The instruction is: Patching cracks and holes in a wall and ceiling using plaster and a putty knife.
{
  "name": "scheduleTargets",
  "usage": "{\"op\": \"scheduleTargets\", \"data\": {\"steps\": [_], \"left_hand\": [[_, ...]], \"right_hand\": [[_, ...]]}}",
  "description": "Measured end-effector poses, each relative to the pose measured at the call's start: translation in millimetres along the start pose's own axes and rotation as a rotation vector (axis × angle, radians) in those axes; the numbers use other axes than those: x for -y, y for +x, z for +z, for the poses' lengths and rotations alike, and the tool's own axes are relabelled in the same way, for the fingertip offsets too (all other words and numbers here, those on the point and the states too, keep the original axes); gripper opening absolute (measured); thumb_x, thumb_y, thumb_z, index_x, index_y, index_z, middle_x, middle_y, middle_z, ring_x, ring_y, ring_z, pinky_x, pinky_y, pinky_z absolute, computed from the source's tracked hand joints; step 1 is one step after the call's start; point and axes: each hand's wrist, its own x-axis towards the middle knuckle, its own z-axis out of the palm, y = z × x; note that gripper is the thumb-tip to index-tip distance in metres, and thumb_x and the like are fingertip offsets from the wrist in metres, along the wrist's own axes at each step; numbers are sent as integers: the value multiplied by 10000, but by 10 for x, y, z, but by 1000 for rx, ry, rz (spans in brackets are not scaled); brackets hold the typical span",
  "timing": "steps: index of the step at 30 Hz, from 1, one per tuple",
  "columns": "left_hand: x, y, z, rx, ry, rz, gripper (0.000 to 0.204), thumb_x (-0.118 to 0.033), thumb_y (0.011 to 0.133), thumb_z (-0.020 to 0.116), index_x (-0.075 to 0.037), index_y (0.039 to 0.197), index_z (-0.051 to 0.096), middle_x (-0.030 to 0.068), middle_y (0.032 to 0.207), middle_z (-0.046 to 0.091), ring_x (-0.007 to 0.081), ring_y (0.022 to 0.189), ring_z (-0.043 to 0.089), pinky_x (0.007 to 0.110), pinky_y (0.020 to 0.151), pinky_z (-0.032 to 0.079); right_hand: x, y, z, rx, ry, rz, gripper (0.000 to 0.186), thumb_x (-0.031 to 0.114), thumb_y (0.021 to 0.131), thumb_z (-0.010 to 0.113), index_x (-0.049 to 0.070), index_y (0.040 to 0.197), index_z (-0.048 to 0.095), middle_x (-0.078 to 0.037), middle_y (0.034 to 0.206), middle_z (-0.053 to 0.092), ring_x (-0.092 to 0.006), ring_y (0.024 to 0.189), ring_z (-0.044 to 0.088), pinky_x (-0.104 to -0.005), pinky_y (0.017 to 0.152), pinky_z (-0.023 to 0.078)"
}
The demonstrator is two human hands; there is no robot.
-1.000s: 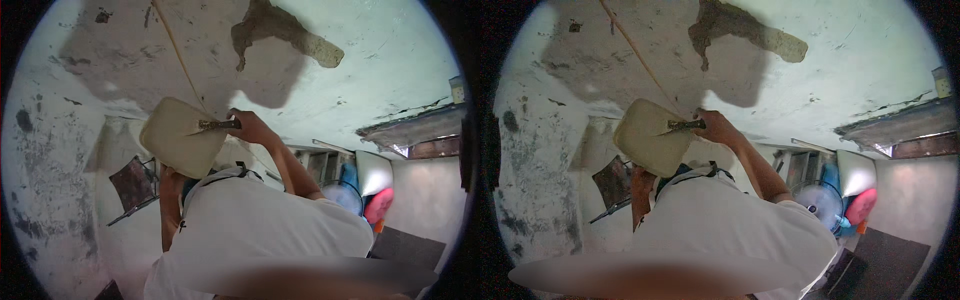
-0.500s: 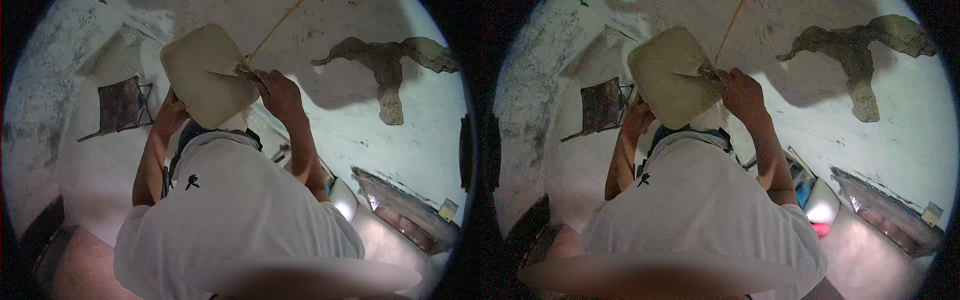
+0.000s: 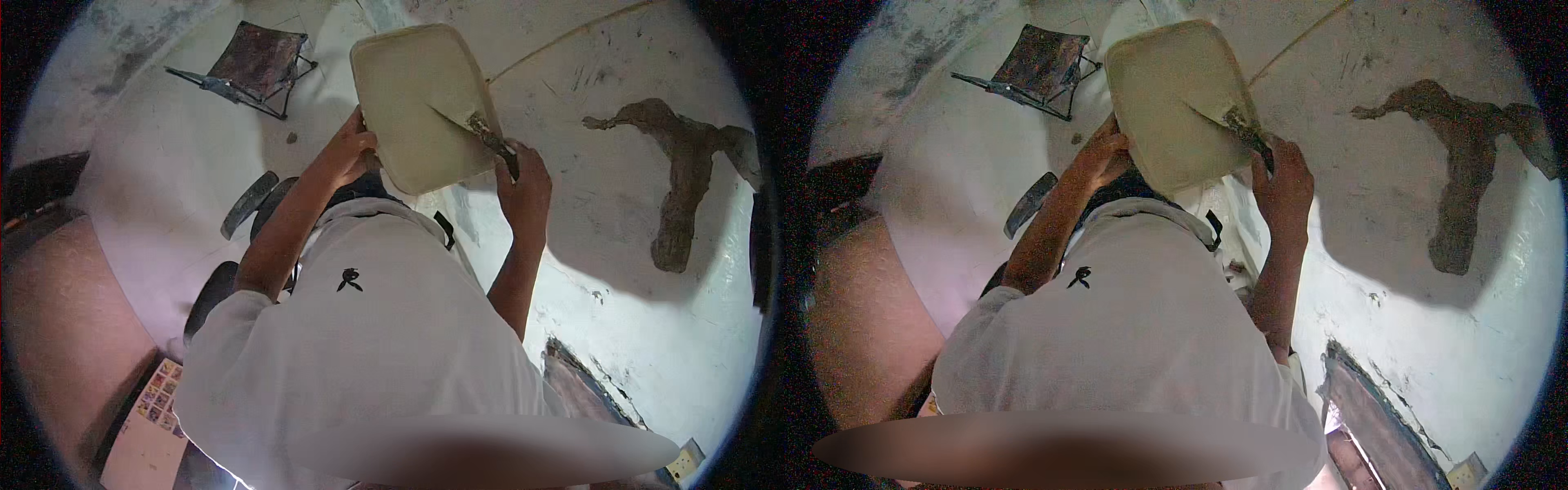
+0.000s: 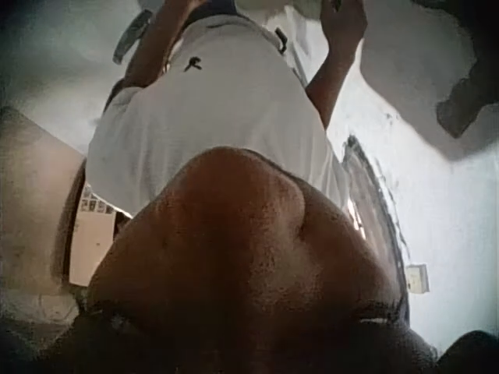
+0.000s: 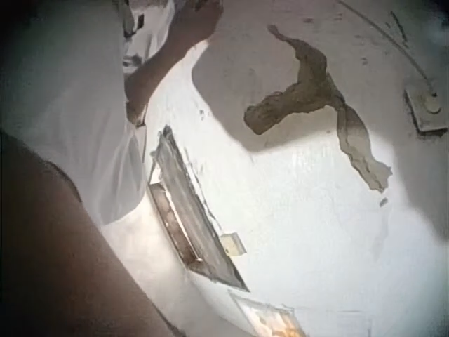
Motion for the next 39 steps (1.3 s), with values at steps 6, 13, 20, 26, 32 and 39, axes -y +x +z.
{"op": "scheduleTargets", "data": {"steps": [6,13,20,26,32,39], "left_hand": [[245,-236,-88,-39,-8,5,1085,-177,640,805,-72,1491,138,186,1459,314,350,1300,424,500,1085,387],[293,-380,124,-87,-20,36,966,-65,679,663,-83,1491,140,179,1408,367,338,1255,469,489,1048,430],[256,-351,237,-115,58,52,956,-26,635,620,-69,1476,168,186,1396,368,352,1265,444,502,1030,442],[149,-347,433,-62,-7,56,934,-73,633,618,-84,1468,198,183,1395,382,368,1265,445,515,1023,446],[79,-379,534,-79,63,35,923,-114,649,631,-88,1467,204,181,1386,397,371,1231,480,528,959,495],[182,-378,629,58,27,67,814,-87,717,541,-78,1451,190,167,1316,413,316,1130,553,452,853,557]], "right_hand": [[-24,-85,10,13,-159,-152,323,198,873,631,62,1165,609,-156,950,625,-315,845,644,-422,729,521],[21,-63,18,-49,-177,-177,336,274,868,634,72,1136,620,-126,902,614,-295,825,634,-409,698,518],[104,-36,1,-103,-227,-175,286,280,860,648,111,1091,642,-101,857,584,-278,791,622,-405,669,515],[89,-85,-127,-188,-170,-137,269,230,839,679,120,1082,644,-96,845,581,-261,780,621,-396,661,514],[7,-212,-270,-339,-21,-186,275,131,804,719,75,1070,679,-104,836,647,-268,756,647,-373,680,513],[-101,-425,-700,-335,63,-106,270,223,843,695,88,1077,687,-113,831,652,-262,725,641,-361,659,512]]}}
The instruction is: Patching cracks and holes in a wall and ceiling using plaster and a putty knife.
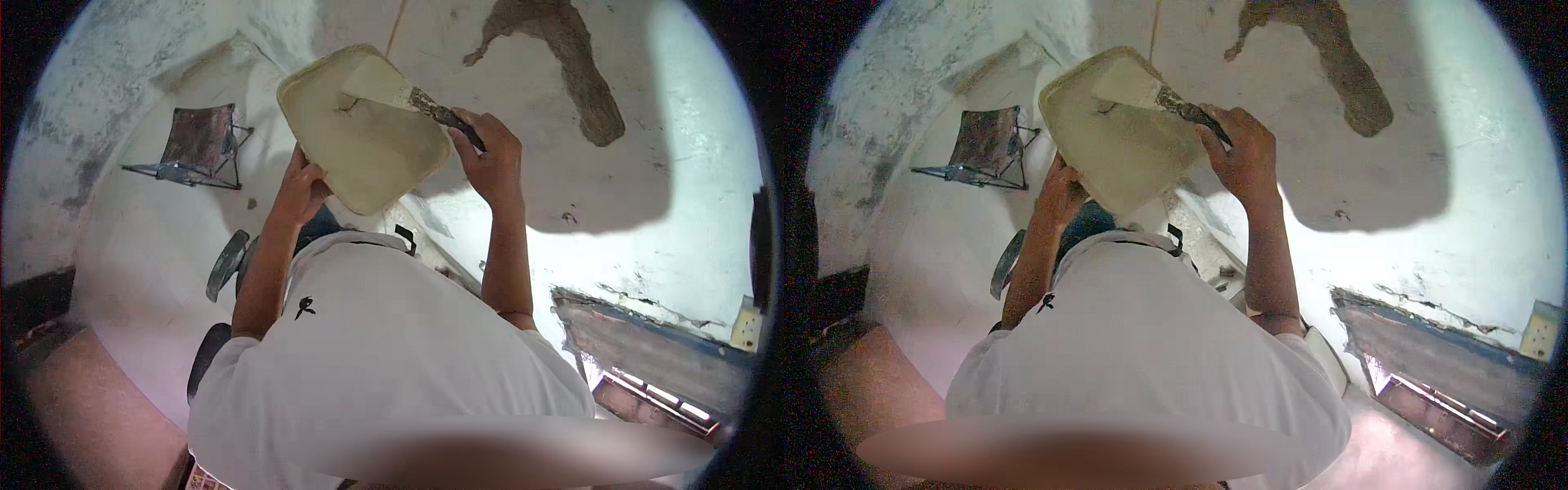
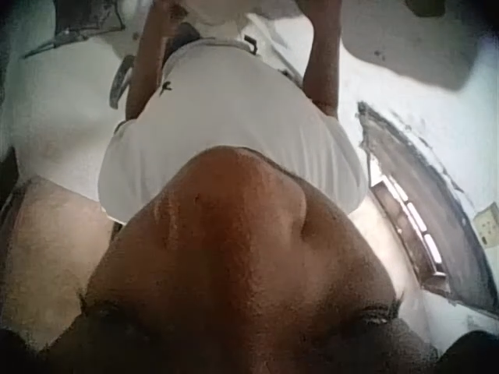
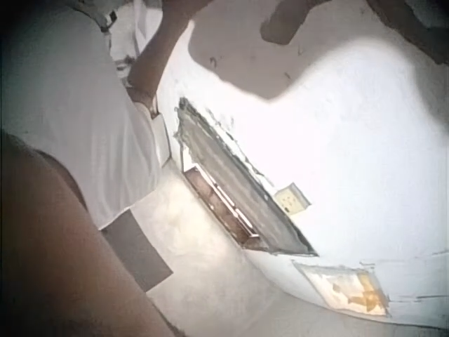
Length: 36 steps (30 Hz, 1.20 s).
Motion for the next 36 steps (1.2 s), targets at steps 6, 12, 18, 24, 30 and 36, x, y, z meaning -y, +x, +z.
{"op": "scheduleTargets", "data": {"steps": [6,12,18,24,30,36], "left_hand": [[-16,-76,138,44,102,24,785,-76,696,556,-56,1422,258,149,1290,439,298,1129,558,422,835,561],[-42,-157,260,117,47,-152,905,-145,700,701,-34,1452,210,187,1368,397,347,1280,445,470,1035,437],[-135,-72,574,212,-28,-108,929,-149,694,710,-35,1454,189,196,1349,400,345,1253,461,478,1018,460],[-281,135,648,302,31,-168,931,-100,669,641,-25,1462,159,191,1342,390,357,1234,470,511,1006,467],[-456,236,710,329,39,-185,672,-12,752,507,-33,1375,255,168,1265,418,300,1159,511,429,875,534],[-587,407,743,390,40,-228,661,-14,758,498,-11,1369,246,183,1257,418,304,1153,512,443,920,528]], "right_hand": [[-18,-98,-410,-40,104,30,276,164,819,725,58,1070,687,-136,851,669,-268,724,647,-361,672,512],[-25,-208,-860,-10,142,88,279,138,823,723,45,1083,686,-137,925,696,-260,788,672,-336,714,519],[61,-230,-1268,23,120,203,253,120,839,714,19,1068,683,-120,953,712,-190,840,668,-321,759,521],[76,-233,-1406,-33,141,267,260,145,852,713,24,1080,680,-117,940,712,-146,847,656,-309,771,514],[262,-149,-1572,-53,99,399,253,139,858,700,37,1089,684,-93,955,710,-140,856,633,-283,802,492],[256,-44,-1708,-112,66,395,206,125,879,682,28,1061,690,-58,848,676,-128,762,590,-271,713,482]]}}
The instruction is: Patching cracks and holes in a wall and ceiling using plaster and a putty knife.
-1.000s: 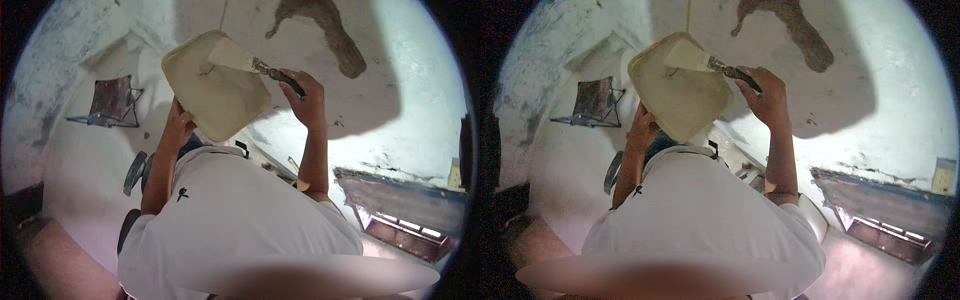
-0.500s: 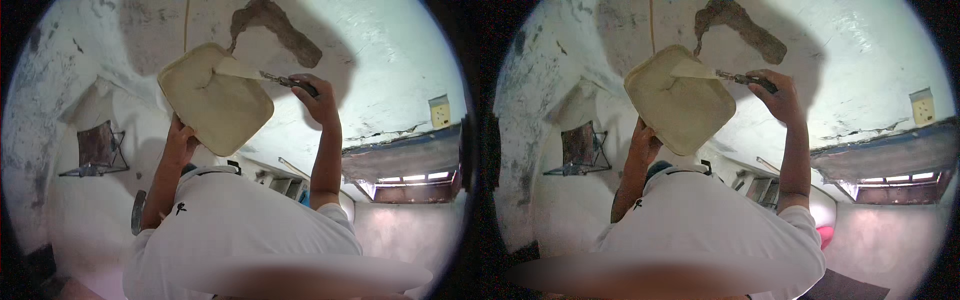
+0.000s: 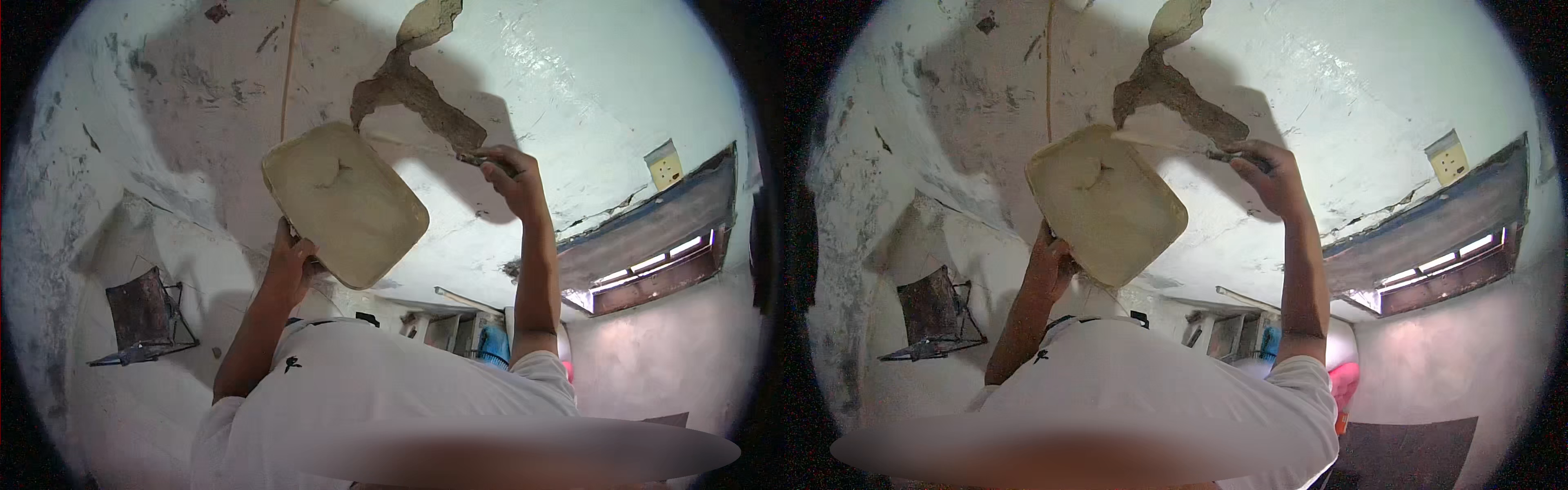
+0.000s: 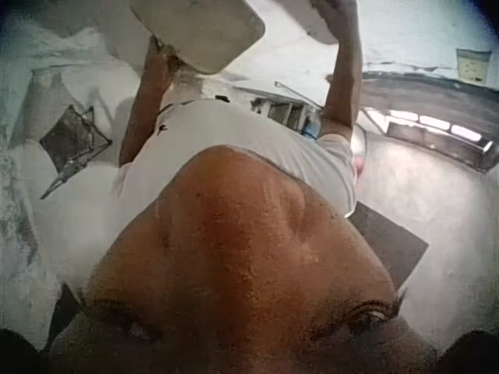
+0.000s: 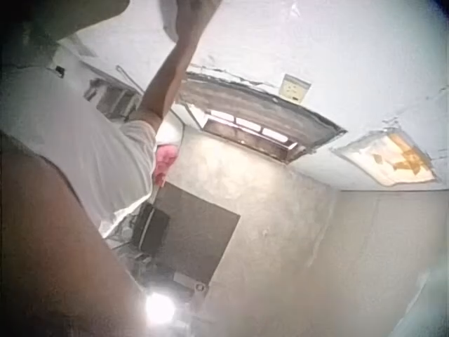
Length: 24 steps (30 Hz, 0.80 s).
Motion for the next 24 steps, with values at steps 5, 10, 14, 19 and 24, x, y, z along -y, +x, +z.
{"op": "scheduleTargets", "data": {"steps": [5,10,14,19,24], "left_hand": [[-86,124,-57,22,34,-58,868,-58,720,553,-13,1463,107,213,1340,373,361,1248,448,506,994,474],[-103,171,-143,68,22,-58,887,-98,719,583,-12,1455,96,218,1338,352,385,1276,404,521,1036,431],[-169,137,-95,73,4,-72,842,-105,720,600,-33,1436,163,194,1324,365,359,1261,424,513,1071,391],[-191,140,-68,40,-10,-71,755,-21,737,525,-37,1406,176,196,1270,410,322,1148,520,499,876,548],[-63,193,-138,26,-18,-72,739,-10,744,533,-42,1391,178,189,1259,422,312,1098,556,470,872,554]], "right_hand": [[-27,125,6,-42,307,161,171,130,900,663,39,1042,693,20,728,587,-33,567,454,-193,478,347],[-41,285,10,-90,349,216,196,171,906,667,34,1044,692,18,685,560,-34,518,420,-189,455,321],[-54,461,-66,-78,370,229,183,174,914,657,40,1032,694,22,684,563,-33,508,419,-204,437,319],[-70,622,-61,-131,350,232,168,176,913,659,36,995,701,33,663,550,-24,491,404,-202,428,310],[-72,670,-44,-180,268,211,118,176,941,628,67,961,667,55,649,492,-14,501,365,-192,422,264]]}}
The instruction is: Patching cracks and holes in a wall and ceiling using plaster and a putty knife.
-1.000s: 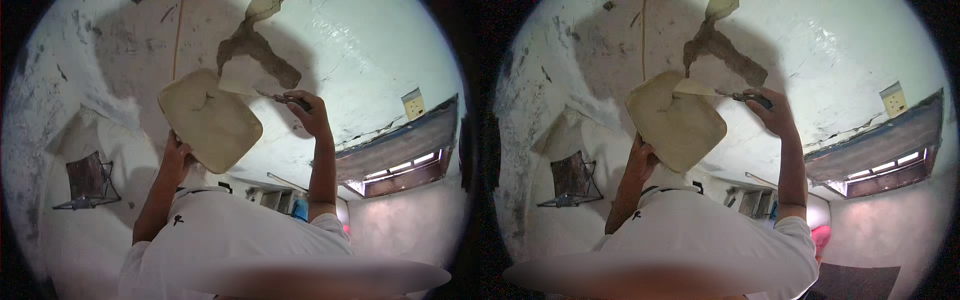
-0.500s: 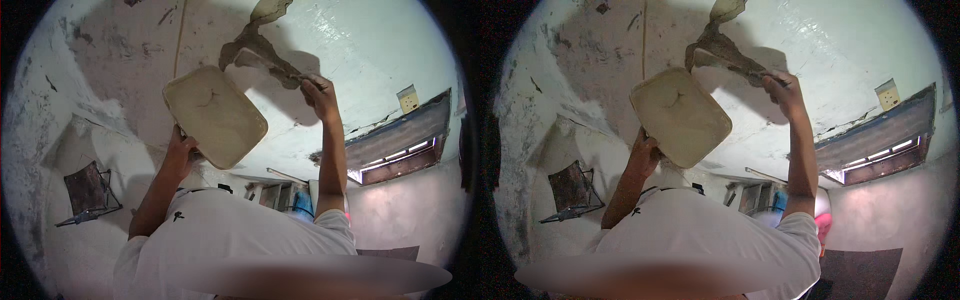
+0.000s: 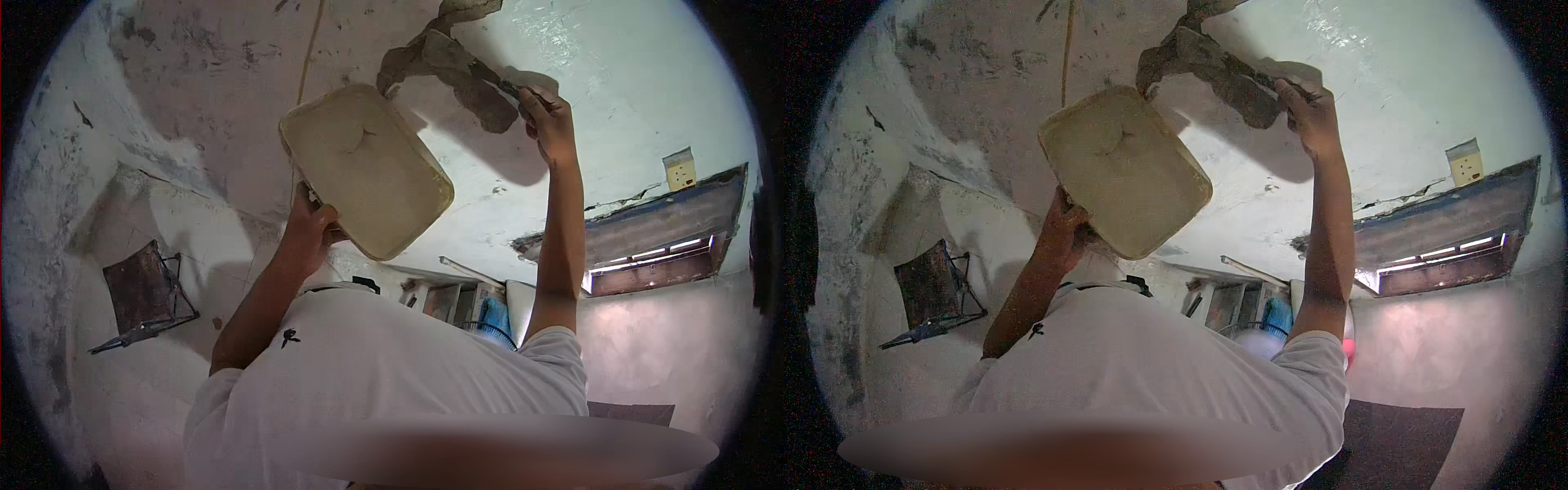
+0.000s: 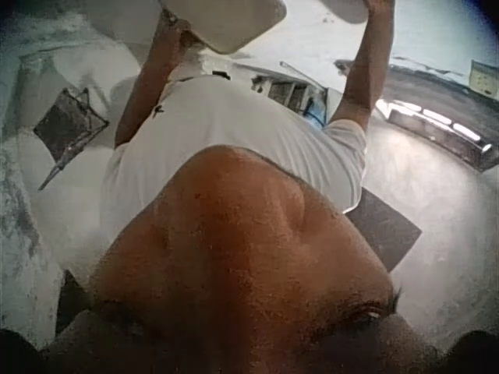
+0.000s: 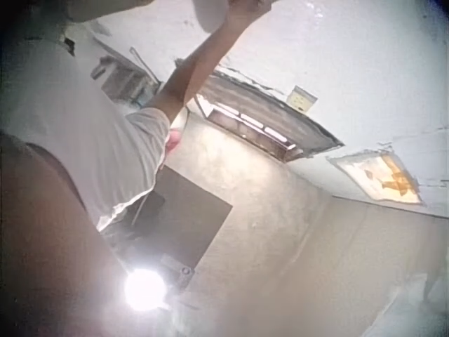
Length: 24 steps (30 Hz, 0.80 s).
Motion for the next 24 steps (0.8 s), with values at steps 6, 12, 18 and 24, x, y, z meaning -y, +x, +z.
{"op": "scheduleTargets", "data": {"steps": [6,12,18,24], "left_hand": [[175,3,12,22,108,16,715,-7,774,541,-41,1378,161,181,1262,419,290,1095,549,432,854,557],[290,-28,60,-29,78,14,717,-17,806,547,-34,1375,112,192,1261,407,284,1131,522,430,872,549],[483,-74,1,-77,-8,2,710,2,807,537,-73,1374,116,192,1253,409,288,1096,532,423,886,545],[891,93,-106,-167,0,23,708,41,790,528,-63,1364,125,189,1260,355,282,1194,445,403,925,532]], "right_hand": [[0,-28,-41,-11,7,-10,137,165,940,632,58,1004,687,38,657,517,-10,513,404,-165,419,282],[22,-26,-26,-26,35,39,104,170,942,631,77,936,676,41,688,543,-10,529,402,-184,438,285],[-169,109,-156,-23,17,2,192,198,924,651,40,1025,697,15,697,588,-33,507,432,-199,435,305],[-114,153,-52,-44,-71,-60,162,127,930,635,13,1038,675,6,710,569,-27,514,410,-200,437,297]]}}
